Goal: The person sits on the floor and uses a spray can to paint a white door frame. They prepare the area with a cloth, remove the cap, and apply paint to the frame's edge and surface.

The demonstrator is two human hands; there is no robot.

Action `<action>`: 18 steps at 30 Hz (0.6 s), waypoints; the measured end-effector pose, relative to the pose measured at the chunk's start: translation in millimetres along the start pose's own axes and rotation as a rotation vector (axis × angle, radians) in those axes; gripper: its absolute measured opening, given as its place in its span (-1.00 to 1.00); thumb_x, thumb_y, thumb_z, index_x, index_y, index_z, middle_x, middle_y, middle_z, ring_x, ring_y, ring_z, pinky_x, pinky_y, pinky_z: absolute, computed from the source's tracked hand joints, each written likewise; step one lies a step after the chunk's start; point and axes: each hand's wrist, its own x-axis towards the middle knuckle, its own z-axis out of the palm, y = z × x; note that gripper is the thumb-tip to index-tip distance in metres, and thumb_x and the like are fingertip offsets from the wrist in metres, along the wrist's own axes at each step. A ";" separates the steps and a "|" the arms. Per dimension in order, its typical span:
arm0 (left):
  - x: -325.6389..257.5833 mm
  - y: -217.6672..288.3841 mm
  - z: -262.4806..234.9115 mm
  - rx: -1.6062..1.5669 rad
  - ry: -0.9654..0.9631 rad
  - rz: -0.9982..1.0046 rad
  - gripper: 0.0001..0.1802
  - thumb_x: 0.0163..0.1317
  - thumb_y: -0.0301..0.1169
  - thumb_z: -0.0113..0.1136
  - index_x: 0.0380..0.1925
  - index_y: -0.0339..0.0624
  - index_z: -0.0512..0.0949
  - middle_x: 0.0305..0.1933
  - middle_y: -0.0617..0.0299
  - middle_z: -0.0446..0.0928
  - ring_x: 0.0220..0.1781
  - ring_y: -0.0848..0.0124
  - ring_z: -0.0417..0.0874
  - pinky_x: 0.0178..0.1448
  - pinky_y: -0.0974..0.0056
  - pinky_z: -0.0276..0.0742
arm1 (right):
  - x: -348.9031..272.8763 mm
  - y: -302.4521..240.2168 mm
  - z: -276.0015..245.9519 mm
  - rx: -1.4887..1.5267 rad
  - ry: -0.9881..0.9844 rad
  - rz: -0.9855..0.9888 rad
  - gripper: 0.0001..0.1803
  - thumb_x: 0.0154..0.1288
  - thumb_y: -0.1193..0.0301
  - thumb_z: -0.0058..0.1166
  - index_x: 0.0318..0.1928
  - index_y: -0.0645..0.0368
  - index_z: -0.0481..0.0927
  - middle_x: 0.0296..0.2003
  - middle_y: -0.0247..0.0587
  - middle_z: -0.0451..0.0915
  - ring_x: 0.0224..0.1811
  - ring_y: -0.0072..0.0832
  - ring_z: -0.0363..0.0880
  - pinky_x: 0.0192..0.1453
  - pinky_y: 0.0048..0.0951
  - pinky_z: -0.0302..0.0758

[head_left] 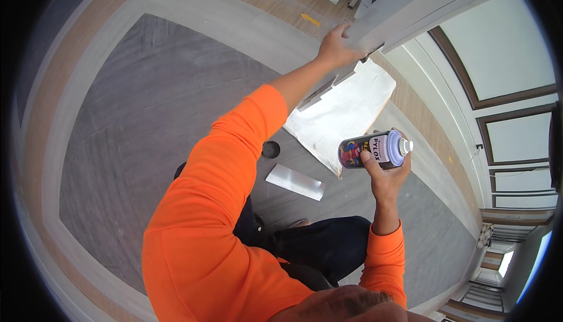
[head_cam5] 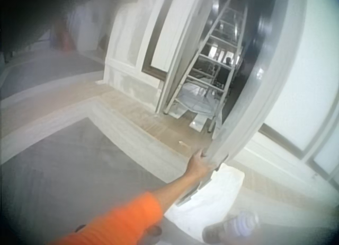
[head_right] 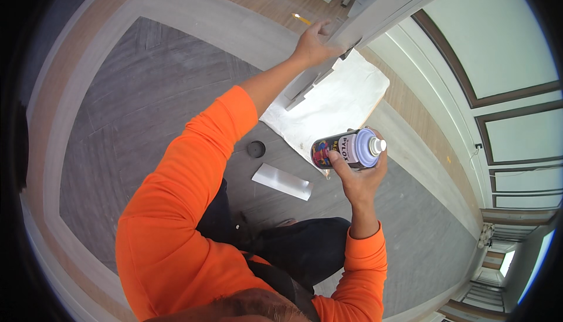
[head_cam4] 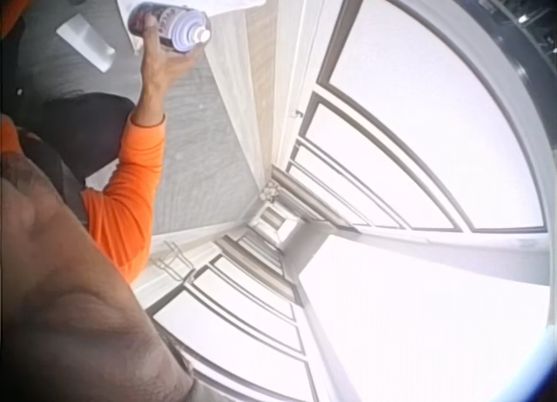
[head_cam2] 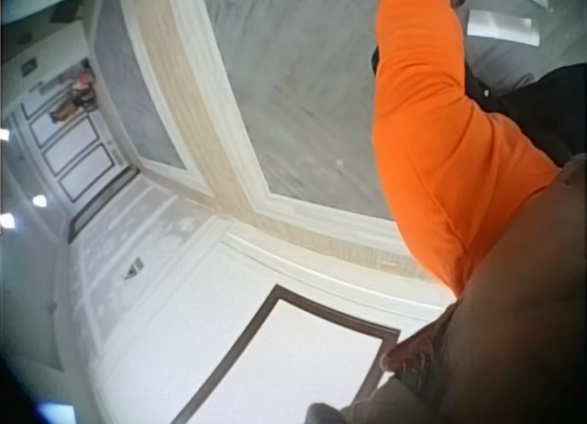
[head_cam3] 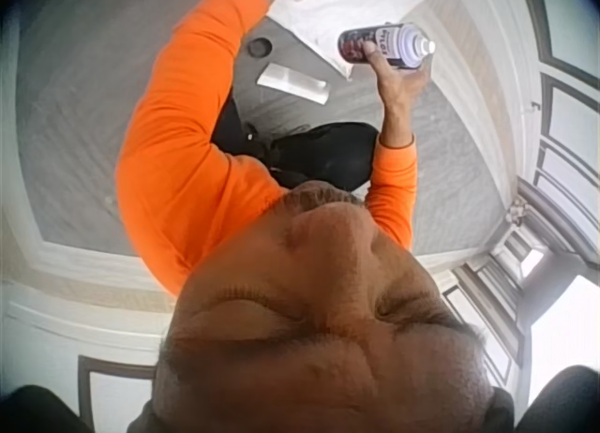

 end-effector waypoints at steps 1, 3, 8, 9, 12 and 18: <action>-2.2 -1.6 -1.9 0.064 0.007 0.042 0.09 -0.19 -0.11 0.65 0.40 -0.16 0.36 0.09 0.09 0.53 0.04 0.32 0.62 0.15 0.26 0.58 | 0.2 0.0 -0.7 -0.017 -0.004 0.002 -0.22 -0.02 0.46 0.55 0.20 0.28 0.40 0.00 -0.04 0.62 0.01 -0.39 0.65 0.14 -0.34 0.61; 0.1 -3.8 -7.0 0.029 -0.063 -0.004 0.09 -0.19 -0.10 0.64 0.41 -0.13 0.37 0.10 0.08 0.53 0.06 0.30 0.62 0.16 0.25 0.57 | 0.4 0.0 -2.5 -0.053 -0.011 0.006 -0.23 -0.02 0.45 0.56 0.20 0.28 0.41 -0.01 -0.06 0.62 0.00 -0.40 0.65 0.13 -0.35 0.61; 9.5 -11.1 -19.6 0.010 -0.118 0.006 0.09 -0.16 -0.05 0.60 0.42 -0.16 0.36 0.12 0.04 0.53 0.11 0.27 0.61 0.20 0.24 0.55 | 0.5 3.2 -1.3 -0.012 -0.002 -0.012 -0.23 -0.02 0.45 0.56 0.19 0.28 0.41 -0.01 -0.09 0.62 -0.01 -0.41 0.64 0.13 -0.35 0.60; 10.4 -11.2 -18.8 -0.019 -0.119 -0.019 0.09 -0.15 -0.03 0.59 0.42 -0.17 0.36 0.12 0.03 0.53 0.12 0.26 0.61 0.21 0.24 0.54 | 0.4 4.0 -1.6 -0.014 -0.002 -0.017 -0.23 -0.02 0.45 0.56 0.19 0.28 0.41 -0.01 -0.09 0.62 -0.01 -0.41 0.64 0.13 -0.35 0.60; 7.4 -22.4 -17.5 0.007 -0.124 -0.056 0.10 -0.15 -0.02 0.59 0.42 -0.20 0.35 0.13 0.01 0.54 0.15 0.23 0.60 0.24 0.23 0.53 | 1.7 7.3 0.1 0.016 0.001 -0.012 -0.23 -0.02 0.44 0.57 0.19 0.28 0.41 -0.01 -0.10 0.62 -0.01 -0.41 0.64 0.13 -0.36 0.60; 2.2 -34.8 -16.6 0.039 -0.169 -0.121 0.12 -0.15 -0.03 0.61 0.43 -0.22 0.34 0.11 -0.01 0.56 0.17 0.21 0.60 0.23 0.22 0.53 | 1.5 4.0 -2.0 -0.027 0.000 0.005 -0.23 -0.02 0.42 0.57 0.19 0.28 0.42 -0.02 -0.10 0.62 -0.01 -0.41 0.64 0.13 -0.36 0.60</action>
